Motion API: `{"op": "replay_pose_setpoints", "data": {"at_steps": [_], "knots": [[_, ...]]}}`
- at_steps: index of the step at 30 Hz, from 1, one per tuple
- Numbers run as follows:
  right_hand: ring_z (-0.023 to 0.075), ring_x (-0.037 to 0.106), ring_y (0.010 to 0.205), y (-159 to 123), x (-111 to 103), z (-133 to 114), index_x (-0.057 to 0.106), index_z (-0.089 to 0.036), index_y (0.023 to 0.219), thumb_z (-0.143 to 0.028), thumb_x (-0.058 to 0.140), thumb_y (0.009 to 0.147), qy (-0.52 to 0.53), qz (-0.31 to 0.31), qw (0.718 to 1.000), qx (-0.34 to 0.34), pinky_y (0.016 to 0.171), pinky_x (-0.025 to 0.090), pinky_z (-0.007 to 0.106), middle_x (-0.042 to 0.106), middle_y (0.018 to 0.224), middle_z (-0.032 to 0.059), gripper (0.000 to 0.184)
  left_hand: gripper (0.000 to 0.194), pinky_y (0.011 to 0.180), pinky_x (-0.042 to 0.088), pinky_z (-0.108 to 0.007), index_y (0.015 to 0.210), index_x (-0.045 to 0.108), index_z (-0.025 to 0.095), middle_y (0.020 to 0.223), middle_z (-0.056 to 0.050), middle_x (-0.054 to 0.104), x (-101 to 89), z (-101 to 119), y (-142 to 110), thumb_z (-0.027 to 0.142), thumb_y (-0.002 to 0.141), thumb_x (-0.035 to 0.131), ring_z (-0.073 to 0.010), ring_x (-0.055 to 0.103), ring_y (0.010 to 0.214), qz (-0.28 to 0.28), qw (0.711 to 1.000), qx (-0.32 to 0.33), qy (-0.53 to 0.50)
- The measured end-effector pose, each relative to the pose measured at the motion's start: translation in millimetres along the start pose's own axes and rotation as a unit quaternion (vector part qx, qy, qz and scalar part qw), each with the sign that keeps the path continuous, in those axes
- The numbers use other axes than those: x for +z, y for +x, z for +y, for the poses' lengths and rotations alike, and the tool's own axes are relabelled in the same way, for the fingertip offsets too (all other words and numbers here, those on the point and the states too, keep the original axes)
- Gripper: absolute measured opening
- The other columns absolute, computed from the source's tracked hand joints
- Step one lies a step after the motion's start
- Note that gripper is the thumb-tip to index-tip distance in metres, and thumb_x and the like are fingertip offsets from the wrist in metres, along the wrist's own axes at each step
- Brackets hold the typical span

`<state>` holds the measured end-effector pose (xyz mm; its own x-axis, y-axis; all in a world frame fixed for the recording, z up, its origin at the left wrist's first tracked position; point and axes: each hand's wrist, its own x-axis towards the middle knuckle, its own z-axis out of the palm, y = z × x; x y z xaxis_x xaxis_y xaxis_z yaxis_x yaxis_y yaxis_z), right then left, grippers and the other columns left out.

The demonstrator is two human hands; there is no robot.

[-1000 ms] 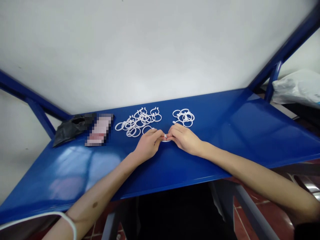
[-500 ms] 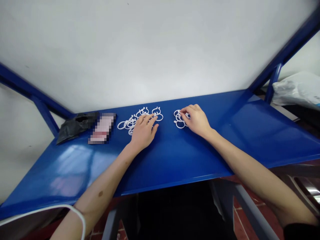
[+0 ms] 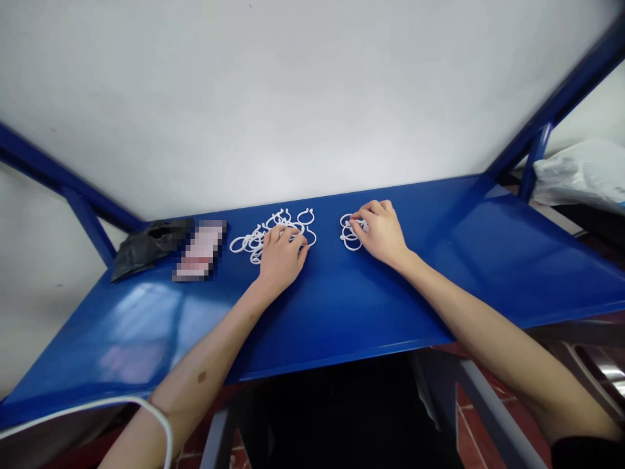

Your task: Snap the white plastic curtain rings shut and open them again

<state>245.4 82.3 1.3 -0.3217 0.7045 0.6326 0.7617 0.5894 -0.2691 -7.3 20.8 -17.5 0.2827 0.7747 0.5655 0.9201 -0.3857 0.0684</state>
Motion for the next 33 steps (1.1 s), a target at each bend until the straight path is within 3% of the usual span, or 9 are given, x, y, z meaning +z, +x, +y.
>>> {"op": "replay_pose_setpoints", "data": {"at_steps": [6, 11, 13, 15, 18, 20, 24, 28, 33], "knots": [[0.0284, 0.054, 0.097, -2, -14, -15, 0.074, -0.023, 0.098, -0.033, 0.055, 0.099, 0.066, -0.013, 0.997, -0.023, 0.089, 0.047, 0.048, 0.070, 0.099, 0.0098, 0.022, 0.009, 0.094, 0.044, -0.049, 0.093, 0.071, 0.024, 0.115, -0.008, 0.071, -11.3, 10, 3, 0.028, 0.095, 0.063, -0.0303, 0.056, 0.111, 0.066, 0.997, 0.021, -0.028], [0.0213, 0.066, 0.087, -10, -17, -39, 0.067, -0.021, 0.110, -0.036, 0.057, 0.099, 0.242, -0.103, 0.965, -0.007, 0.082, 0.052, 0.038, 0.074, 0.095, 0.0061, 0.021, 0.002, 0.094, 0.045, -0.044, 0.094, 0.068, 0.025, 0.116, -0.006, 0.070, -22.6, 22, 2, 0.027, 0.093, 0.068, -0.0253, 0.059, 0.107, 0.116, 0.988, 0.078, -0.070], [0.0178, 0.067, 0.078, -14, -15, -46, 0.064, -0.021, 0.112, -0.034, 0.056, 0.099, 0.296, -0.119, 0.948, 0.016, 0.076, 0.053, 0.034, 0.074, 0.088, 0.0031, 0.020, 0.008, 0.093, 0.047, -0.043, 0.096, 0.066, 0.025, 0.113, -0.006, 0.070, -22.5, 24, 1, 0.029, 0.091, 0.070, -0.0241, 0.061, 0.105, 0.112, 0.984, 0.092, -0.100], [0.0164, 0.068, 0.075, -17, -13, -49, 0.061, -0.022, 0.116, -0.033, 0.056, 0.098, 0.321, -0.116, 0.940, 0.024, 0.074, 0.053, 0.032, 0.073, 0.084, 0.0012, 0.021, 0.020, 0.091, 0.050, -0.041, 0.103, 0.062, 0.023, 0.110, -0.007, 0.070, -20.7, 26, -1, 0.033, 0.090, 0.072, -0.0228, 0.064, 0.101, 0.101, 0.981, 0.063, -0.153], [0.0157, 0.068, 0.075, -19, -13, -49, 0.059, -0.020, 0.118, -0.031, 0.054, 0.098, 0.315, -0.099, 0.944, 0.011, 0.072, 0.053, 0.030, 0.072, 0.083, 0.0013, 0.023, 0.032, 0.082, 0.054, -0.035, 0.116, 0.057, 0.021, 0.103, -0.006, 0.073, -18.6, 26, -2, 0.039, 0.092, 0.069, -0.0190, 0.069, 0.091, 0.065, 0.965, -0.039, -0.253], [0.0154, 0.068, 0.075, -19, -13, -48, 0.061, -0.019, 0.116, -0.029, 0.054, 0.099, 0.298, -0.097, 0.950, -0.007, 0.070, 0.053, 0.029, 0.072, 0.084, 0.0020, 0.022, 0.027, 0.073, 0.054, -0.030, 0.117, 0.058, 0.021, 0.094, -0.004, 0.076, -19.2, 26, -1, 0.039, 0.097, 0.062, -0.0167, 0.071, 0.082, 0.018, 0.950, -0.089, -0.300], [0.0165, 0.069, 0.085, -22, -12, -48, 0.066, -0.020, 0.113, -0.026, 0.053, 0.101, 0.266, -0.114, 0.954, -0.073, 0.076, 0.054, 0.030, 0.075, 0.098, 0.0054, 0.019, 0.021, 0.066, 0.053, -0.026, 0.111, 0.064, 0.021, 0.084, -0.002, 0.078, -22.5, 26, -1, 0.035, 0.102, 0.053, -0.0145, 0.071, 0.070, -0.048, 0.933, -0.109, -0.339], [0.0181, 0.068, 0.084, -28, -6, -48, 0.067, -0.018, 0.112, -0.023, 0.051, 0.103, 0.233, -0.090, 0.958, -0.142, 0.076, 0.056, 0.033, 0.074, 0.097, 0.0077, 0.019, 0.019, 0.077, 0.054, -0.028, 0.103, 0.072, 0.022, 0.093, -0.003, 0.078, -23.5, 28, -3, 0.030, 0.100, 0.055, -0.0163, 0.072, 0.081, -0.027, 0.937, -0.096, -0.333], [0.0186, 0.063, 0.079, -33, -6, -48, 0.066, -0.015, 0.115, -0.022, 0.046, 0.104, 0.195, -0.053, 0.958, -0.202, 0.070, 0.055, 0.033, 0.071, 0.090, 0.0090, 0.023, 0.021, 0.063, 0.050, -0.022, 0.107, 0.076, 0.023, 0.085, 0.000, 0.073, -21.8, 34, -8, 0.022, 0.097, 0.058, -0.0110, 0.064, 0.066, 0.025, 0.942, -0.085, -0.323]]}}
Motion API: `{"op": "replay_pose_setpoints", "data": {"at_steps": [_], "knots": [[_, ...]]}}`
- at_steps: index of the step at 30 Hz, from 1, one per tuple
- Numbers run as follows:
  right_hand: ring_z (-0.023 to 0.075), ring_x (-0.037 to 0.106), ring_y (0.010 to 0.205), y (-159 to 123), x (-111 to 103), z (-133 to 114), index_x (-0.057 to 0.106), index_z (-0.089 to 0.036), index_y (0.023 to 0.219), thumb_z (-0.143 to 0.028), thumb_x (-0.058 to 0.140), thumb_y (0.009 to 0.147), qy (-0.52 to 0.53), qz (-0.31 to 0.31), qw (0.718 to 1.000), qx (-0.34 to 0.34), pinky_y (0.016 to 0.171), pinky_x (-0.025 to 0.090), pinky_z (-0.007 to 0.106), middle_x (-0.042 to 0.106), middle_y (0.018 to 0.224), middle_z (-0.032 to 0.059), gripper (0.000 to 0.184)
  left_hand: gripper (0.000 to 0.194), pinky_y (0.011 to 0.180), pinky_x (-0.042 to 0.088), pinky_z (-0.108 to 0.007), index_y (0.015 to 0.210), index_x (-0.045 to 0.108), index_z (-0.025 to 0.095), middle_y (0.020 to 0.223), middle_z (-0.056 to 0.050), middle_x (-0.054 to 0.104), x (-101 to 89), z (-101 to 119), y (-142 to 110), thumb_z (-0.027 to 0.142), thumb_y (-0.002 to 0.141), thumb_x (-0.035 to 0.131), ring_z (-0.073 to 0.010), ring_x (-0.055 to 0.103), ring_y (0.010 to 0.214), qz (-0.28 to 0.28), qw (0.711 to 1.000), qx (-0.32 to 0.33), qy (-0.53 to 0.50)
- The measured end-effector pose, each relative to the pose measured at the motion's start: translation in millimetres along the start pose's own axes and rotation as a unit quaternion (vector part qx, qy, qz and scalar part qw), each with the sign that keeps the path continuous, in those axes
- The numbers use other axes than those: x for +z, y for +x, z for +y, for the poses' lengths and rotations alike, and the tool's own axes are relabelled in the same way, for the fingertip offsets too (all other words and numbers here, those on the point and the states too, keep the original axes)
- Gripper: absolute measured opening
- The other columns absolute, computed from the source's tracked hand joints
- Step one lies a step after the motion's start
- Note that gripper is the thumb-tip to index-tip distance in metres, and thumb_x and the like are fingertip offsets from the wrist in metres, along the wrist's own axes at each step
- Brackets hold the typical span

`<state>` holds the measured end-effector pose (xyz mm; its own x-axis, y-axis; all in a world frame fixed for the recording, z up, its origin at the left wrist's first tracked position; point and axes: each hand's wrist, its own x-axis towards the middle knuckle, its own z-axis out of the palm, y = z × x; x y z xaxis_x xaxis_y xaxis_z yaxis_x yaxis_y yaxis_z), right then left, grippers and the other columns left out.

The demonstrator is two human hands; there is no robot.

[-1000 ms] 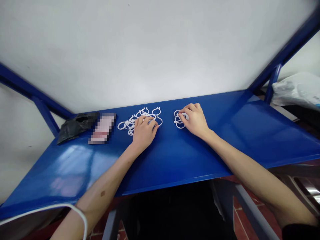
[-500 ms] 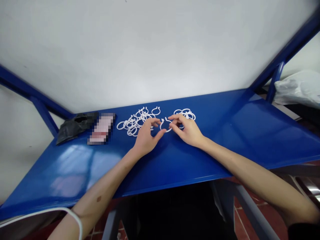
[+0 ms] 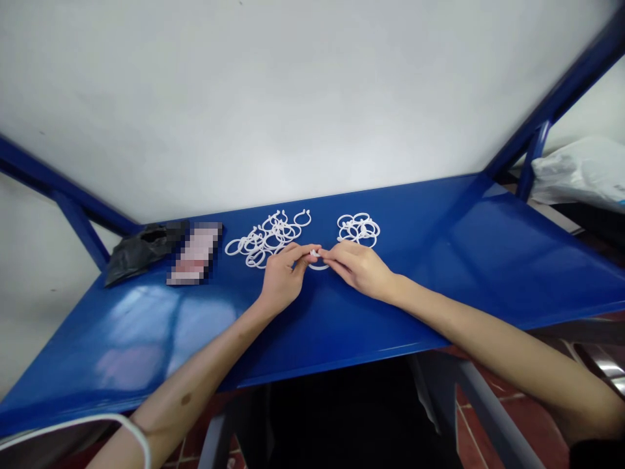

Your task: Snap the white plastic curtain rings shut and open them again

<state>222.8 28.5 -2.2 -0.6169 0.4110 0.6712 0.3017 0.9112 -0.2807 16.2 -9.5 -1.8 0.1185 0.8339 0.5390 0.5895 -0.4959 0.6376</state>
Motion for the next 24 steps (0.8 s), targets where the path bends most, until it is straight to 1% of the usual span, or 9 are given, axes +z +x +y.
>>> {"op": "replay_pose_setpoints", "data": {"at_steps": [2, 6, 9, 11, 14, 16, 18, 21, 24], "knots": [[0.0183, 0.062, 0.078, -1, -2, -1, 0.066, -0.015, 0.115, -0.021, 0.043, 0.105, -0.013, -0.016, 1.000, -0.014, 0.070, 0.054, 0.033, 0.071, 0.089, 0.0086, 0.025, 0.023, 0.061, 0.049, -0.021, 0.110, 0.076, 0.024, 0.083, 0.000, 0.071, 1.1, 1, -2, 0.019, 0.097, 0.058, -0.0097, 0.062, 0.064, 0.005, 1.000, 0.014, 0.002], [0.0180, 0.062, 0.079, 0, -6, -3, 0.066, -0.015, 0.116, -0.020, 0.040, 0.106, -0.021, -0.045, 0.998, -0.034, 0.072, 0.054, 0.033, 0.071, 0.090, 0.0090, 0.027, 0.027, 0.065, 0.051, -0.021, 0.114, 0.075, 0.026, 0.083, 0.000, 0.070, 0.2, 1, -4, 0.015, 0.097, 0.057, -0.0096, 0.063, 0.068, 0.001, 0.998, 0.061, 0.014], [0.0188, 0.064, 0.084, 5, -5, -1, 0.066, -0.017, 0.116, -0.021, 0.042, 0.106, -0.011, -0.041, 0.999, -0.029, 0.075, 0.055, 0.034, 0.071, 0.094, 0.0087, 0.027, 0.028, 0.068, 0.053, -0.022, 0.118, 0.073, 0.026, 0.086, -0.001, 0.071, -2.1, -1, 0, 0.017, 0.099, 0.056, -0.0106, 0.064, 0.071, -0.005, 0.996, 0.084, 0.032], [0.0197, 0.065, 0.089, 10, -7, 4, 0.067, -0.020, 0.113, -0.023, 0.045, 0.105, -0.006, -0.017, 1.000, -0.009, 0.078, 0.056, 0.035, 0.072, 0.098, 0.0084, 0.024, 0.029, 0.075, 0.055, -0.026, 0.125, 0.069, 0.025, 0.092, -0.003, 0.073, -4.2, -2, 5, 0.022, 0.099, 0.058, -0.0141, 0.065, 0.080, -0.008, 0.994, 0.092, 0.060], [0.0211, 0.065, 0.093, 16, -15, 19, 0.068, -0.021, 0.104, -0.024, 0.054, 0.102, -0.018, 0.047, 0.998, 0.047, 0.083, 0.055, 0.038, 0.072, 0.101, 0.0079, 0.015, 0.036, 0.091, 0.053, -0.036, 0.133, 0.062, 0.022, 0.108, -0.005, 0.075, -8.1, -6, 14, 0.029, 0.098, 0.061, -0.0208, 0.063, 0.100, -0.004, 0.989, 0.075, 0.131], [0.0222, 0.064, 0.091, 17, -23, 35, 0.069, -0.021, 0.099, -0.022, 0.060, 0.098, -0.041, 0.081, 0.991, 0.094, 0.081, 0.054, 0.039, 0.072, 0.098, 0.0070, 0.009, 0.033, 0.099, 0.050, -0.041, 0.128, 0.063, 0.020, 0.115, -0.007, 0.074, -10.8, -11, 19, 0.030, 0.098, 0.060, -0.0244, 0.060, 0.108, -0.006, 0.981, 0.058, 0.186], [0.0238, 0.062, 0.091, 16, -29, 51, 0.070, -0.022, 0.096, -0.020, 0.064, 0.094, -0.067, 0.092, 0.985, 0.129, 0.082, 0.053, 0.041, 0.072, 0.097, 0.0067, 0.006, 0.027, 0.102, 0.047, -0.044, 0.121, 0.066, 0.017, 0.118, -0.009, 0.072, -13.0, -18, 25, 0.030, 0.098, 0.058, -0.0274, 0.058, 0.111, -0.026, 0.969, 0.049, 0.239], [0.0255, 0.061, 0.093, 11, -31, 69, 0.071, -0.022, 0.094, -0.015, 0.066, 0.091, -0.083, 0.058, 0.981, 0.165, 0.083, 0.052, 0.043, 0.071, 0.099, 0.0073, 0.009, 0.028, 0.103, 0.045, -0.047, 0.118, 0.067, 0.015, 0.122, -0.012, 0.069, -13.4, -29, 35, 0.031, 0.097, 0.058, -0.0317, 0.054, 0.115, -0.069, 0.949, 0.027, 0.305], [0.0262, 0.060, 0.095, 8, -26, 74, 0.072, -0.021, 0.095, -0.011, 0.064, 0.088, -0.081, 0.005, 0.981, 0.178, 0.086, 0.052, 0.045, 0.070, 0.101, 0.0081, 0.014, 0.034, 0.101, 0.043, -0.050, 0.123, 0.066, 0.014, 0.126, -0.014, 0.066, -8.1, -36, 50, 0.033, 0.097, 0.056, -0.0353, 0.051, 0.119, -0.101, 0.930, -0.004, 0.353]]}}
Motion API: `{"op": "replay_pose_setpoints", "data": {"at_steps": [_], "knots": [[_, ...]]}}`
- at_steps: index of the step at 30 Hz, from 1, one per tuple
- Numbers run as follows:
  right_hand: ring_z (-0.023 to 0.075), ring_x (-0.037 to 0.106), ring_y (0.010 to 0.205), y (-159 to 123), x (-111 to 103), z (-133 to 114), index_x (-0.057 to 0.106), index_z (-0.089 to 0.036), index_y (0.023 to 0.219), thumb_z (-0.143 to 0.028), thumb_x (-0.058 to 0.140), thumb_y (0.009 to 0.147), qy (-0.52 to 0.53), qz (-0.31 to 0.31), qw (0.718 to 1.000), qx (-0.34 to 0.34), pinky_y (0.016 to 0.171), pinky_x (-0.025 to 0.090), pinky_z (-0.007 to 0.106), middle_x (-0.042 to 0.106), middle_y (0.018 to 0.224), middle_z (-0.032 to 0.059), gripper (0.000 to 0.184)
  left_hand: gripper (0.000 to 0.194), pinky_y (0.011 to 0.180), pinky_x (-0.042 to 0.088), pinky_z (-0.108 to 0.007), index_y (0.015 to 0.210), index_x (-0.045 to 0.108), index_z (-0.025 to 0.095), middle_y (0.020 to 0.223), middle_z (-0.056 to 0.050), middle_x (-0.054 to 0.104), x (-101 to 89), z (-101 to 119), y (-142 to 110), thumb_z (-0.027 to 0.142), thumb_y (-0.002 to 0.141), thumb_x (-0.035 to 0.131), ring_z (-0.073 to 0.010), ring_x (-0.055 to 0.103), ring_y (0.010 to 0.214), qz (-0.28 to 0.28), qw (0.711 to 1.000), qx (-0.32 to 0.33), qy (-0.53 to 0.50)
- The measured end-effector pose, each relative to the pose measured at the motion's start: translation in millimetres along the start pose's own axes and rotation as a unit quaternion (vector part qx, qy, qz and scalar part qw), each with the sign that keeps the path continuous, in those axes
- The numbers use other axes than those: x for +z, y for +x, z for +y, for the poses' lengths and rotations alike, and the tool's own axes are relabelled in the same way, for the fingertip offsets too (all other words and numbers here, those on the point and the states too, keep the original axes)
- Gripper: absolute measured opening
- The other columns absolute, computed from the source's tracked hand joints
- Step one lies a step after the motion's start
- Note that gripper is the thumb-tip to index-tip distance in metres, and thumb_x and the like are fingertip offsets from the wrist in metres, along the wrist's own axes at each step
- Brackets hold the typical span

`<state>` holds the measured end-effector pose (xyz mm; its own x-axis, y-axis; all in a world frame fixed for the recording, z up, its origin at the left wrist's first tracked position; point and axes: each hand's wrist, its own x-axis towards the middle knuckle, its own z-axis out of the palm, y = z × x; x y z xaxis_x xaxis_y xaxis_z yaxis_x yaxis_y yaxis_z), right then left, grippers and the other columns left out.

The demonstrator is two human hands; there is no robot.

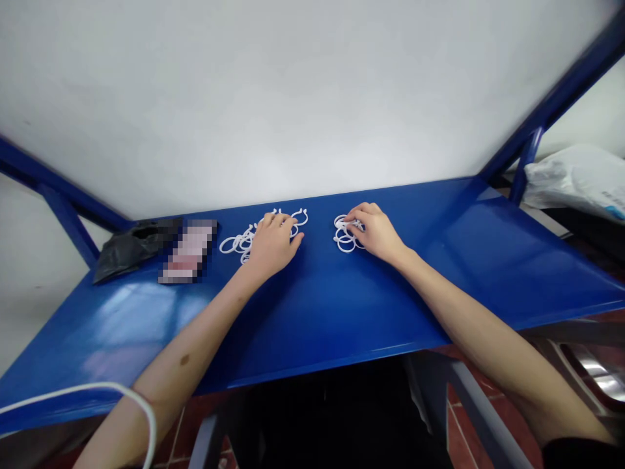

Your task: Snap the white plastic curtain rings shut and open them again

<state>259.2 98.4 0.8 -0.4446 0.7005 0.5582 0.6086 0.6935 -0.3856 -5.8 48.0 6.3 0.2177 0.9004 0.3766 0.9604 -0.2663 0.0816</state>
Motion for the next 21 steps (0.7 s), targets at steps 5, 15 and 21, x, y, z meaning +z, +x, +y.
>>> {"op": "replay_pose_setpoints", "data": {"at_steps": [5, 15, 21], "knots": [[0.0266, 0.059, 0.097, -5, -4, -9, 0.073, -0.020, 0.100, -0.012, 0.062, 0.089, -0.002, -0.016, 1.000, -0.012, 0.088, 0.052, 0.045, 0.070, 0.104, 0.0090, 0.017, 0.031, 0.099, 0.042, -0.052, 0.115, 0.070, 0.012, 0.126, -0.016, 0.066, 11.9, 5, 25, 0.033, 0.096, 0.057, -0.0382, 0.050, 0.121, -0.057, 0.997, -0.020, 0.048], [0.0212, 0.066, 0.089, -11, -8, -51, 0.068, -0.019, 0.111, -0.032, 0.061, 0.097, 0.144, -0.001, 0.989, 0.037, 0.082, 0.054, 0.038, 0.074, 0.100, 0.0076, 0.020, 0.017, 0.084, 0.039, -0.042, 0.091, 0.067, 0.021, 0.092, -0.007, 0.072, -19.4, 28, -6, 0.029, 0.099, 0.054, -0.0273, 0.056, 0.096, 0.137, 0.989, 0.051, -0.012], [0.0150, 0.070, 0.074, -22, 8, -76, 0.066, -0.020, 0.107, -0.029, 0.061, 0.096, 0.296, -0.025, 0.953, 0.049, 0.072, 0.056, 0.030, 0.075, 0.084, 0.0016, 0.015, 0.011, 0.079, 0.041, -0.036, 0.089, 0.066, 0.024, 0.085, -0.002, 0.072, -19.8, 44, -44, 0.026, 0.098, 0.060, -0.0206, 0.058, 0.083, 0.181, 0.964, 0.193, -0.031]]}}
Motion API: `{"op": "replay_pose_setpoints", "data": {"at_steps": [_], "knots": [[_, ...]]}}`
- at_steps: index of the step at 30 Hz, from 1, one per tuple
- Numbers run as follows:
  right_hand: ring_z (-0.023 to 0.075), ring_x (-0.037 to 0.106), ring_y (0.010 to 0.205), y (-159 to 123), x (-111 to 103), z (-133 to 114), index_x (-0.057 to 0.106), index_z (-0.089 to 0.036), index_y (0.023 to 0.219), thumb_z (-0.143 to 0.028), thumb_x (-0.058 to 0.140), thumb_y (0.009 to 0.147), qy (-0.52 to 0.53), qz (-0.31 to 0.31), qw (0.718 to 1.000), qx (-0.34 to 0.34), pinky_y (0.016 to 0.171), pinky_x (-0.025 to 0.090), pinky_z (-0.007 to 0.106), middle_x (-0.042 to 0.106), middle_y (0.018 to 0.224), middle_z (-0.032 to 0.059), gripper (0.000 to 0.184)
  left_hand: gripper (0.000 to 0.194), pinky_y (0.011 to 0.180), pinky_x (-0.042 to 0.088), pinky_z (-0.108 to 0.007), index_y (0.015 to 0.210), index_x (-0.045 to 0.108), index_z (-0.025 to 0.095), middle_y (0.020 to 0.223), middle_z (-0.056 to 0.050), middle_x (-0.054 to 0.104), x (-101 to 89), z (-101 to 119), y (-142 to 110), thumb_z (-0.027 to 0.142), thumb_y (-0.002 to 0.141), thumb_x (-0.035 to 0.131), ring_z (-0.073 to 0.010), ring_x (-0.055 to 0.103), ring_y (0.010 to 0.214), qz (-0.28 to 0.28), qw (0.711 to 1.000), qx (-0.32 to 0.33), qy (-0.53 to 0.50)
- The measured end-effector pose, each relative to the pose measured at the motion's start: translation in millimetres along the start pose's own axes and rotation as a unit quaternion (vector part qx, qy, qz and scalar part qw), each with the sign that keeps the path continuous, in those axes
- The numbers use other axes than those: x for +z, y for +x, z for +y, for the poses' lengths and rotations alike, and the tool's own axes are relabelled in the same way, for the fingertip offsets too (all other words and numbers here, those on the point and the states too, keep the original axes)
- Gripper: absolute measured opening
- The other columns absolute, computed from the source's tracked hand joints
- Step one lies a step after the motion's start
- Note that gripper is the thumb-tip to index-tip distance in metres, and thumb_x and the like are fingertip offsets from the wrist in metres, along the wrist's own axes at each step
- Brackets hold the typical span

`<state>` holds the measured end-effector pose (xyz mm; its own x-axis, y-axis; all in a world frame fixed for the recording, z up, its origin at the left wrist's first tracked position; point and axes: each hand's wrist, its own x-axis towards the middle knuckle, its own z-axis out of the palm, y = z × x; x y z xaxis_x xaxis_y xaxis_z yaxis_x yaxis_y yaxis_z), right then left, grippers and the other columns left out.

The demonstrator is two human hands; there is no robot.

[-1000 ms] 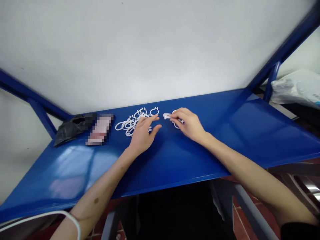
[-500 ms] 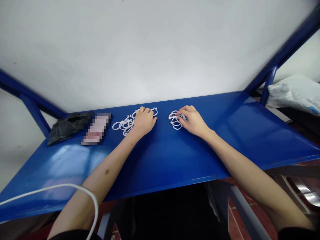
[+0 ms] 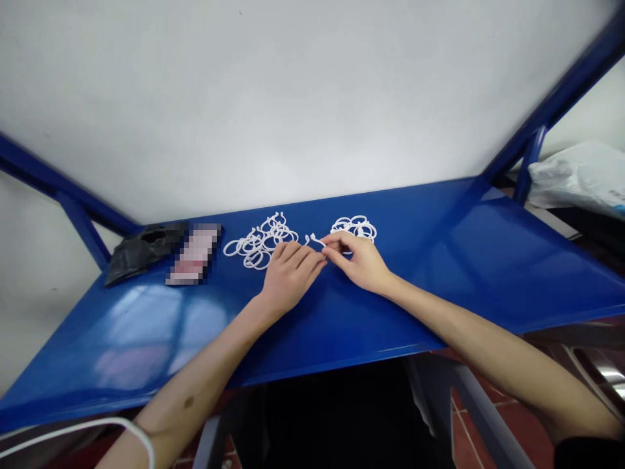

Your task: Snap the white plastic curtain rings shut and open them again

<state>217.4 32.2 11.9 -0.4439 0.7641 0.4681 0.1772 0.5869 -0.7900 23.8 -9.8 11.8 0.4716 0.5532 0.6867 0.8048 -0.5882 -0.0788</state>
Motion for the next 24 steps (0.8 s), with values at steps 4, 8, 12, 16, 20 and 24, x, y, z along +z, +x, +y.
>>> {"op": "replay_pose_setpoints", "data": {"at_steps": [4, 8, 12, 16, 20, 24], "knots": [[0.0144, 0.069, 0.073, -1, 0, 4, 0.065, -0.020, 0.105, -0.028, 0.061, 0.095, -0.008, 0.024, 1.000, -0.001, 0.069, 0.056, 0.028, 0.074, 0.084, 0.0016, 0.014, 0.005, 0.083, 0.048, -0.035, 0.100, 0.066, 0.025, 0.097, -0.004, 0.071, 1.7, 2, -7, 0.027, 0.096, 0.063, -0.0195, 0.062, 0.091, 0.032, 0.995, -0.039, -0.082], [0.0129, 0.066, 0.071, -1, -3, 4, 0.064, -0.019, 0.113, -0.026, 0.058, 0.096, -0.047, 0.033, 0.997, -0.049, 0.069, 0.055, 0.027, 0.071, 0.081, 0.0004, 0.019, 0.016, 0.079, 0.053, -0.032, 0.108, 0.063, 0.021, 0.104, -0.007, 0.068, -1.3, 2, -5, 0.032, 0.096, 0.062, -0.0169, 0.065, 0.086, 0.061, 0.965, -0.188, -0.170], [0.0133, 0.066, 0.073, -4, -3, 2, 0.065, -0.019, 0.114, -0.024, 0.056, 0.098, -0.081, 0.003, 0.991, -0.106, 0.071, 0.055, 0.028, 0.071, 0.086, 0.0021, 0.019, 0.021, 0.070, 0.052, -0.027, 0.101, 0.066, 0.021, 0.089, -0.002, 0.074, -3.0, 2, -3, 0.038, 0.099, 0.054, -0.0147, 0.066, 0.072, -0.045, 0.920, -0.285, -0.267], [0.0151, 0.065, 0.078, -7, -1, 3, 0.065, -0.020, 0.113, -0.022, 0.054, 0.099, -0.138, -0.032, 0.979, -0.149, 0.074, 0.055, 0.031, 0.071, 0.089, 0.0038, 0.019, 0.031, 0.070, 0.052, -0.026, 0.096, 0.071, 0.022, 0.084, -0.001, 0.077, -3.2, 2, -4, 0.040, 0.102, 0.047, -0.0150, 0.069, 0.072, -0.076, 0.895, -0.298, -0.323], [0.0170, 0.062, 0.077, -10, 1, 6, 0.065, -0.018, 0.106, -0.023, 0.050, 0.101, -0.201, -0.047, 0.960, -0.190, 0.070, 0.053, 0.031, 0.069, 0.087, 0.0061, 0.016, 0.028, 0.071, 0.054, -0.026, 0.100, 0.075, 0.023, 0.083, 0.000, 0.078, -2.6, 4, -6, 0.039, 0.099, 0.052, -0.0164, 0.071, 0.074, -0.078, 0.896, -0.293, -0.325], [0.0185, 0.060, 0.079, -13, -1, 6, 0.065, -0.017, 0.111, -0.019, 0.042, 0.103, -0.260, -0.072, 0.935, -0.230, 0.071, 0.053, 0.031, 0.068, 0.089, 0.0081, 0.024, 0.027, 0.063, 0.052, -0.024, 0.101, 0.079, 0.025, 0.067, 0.003, 0.073, -0.9, 4, -10, 0.040, 0.096, 0.058, -0.0145, 0.068, 0.061, -0.089, 0.892, -0.300, -0.325]]}}
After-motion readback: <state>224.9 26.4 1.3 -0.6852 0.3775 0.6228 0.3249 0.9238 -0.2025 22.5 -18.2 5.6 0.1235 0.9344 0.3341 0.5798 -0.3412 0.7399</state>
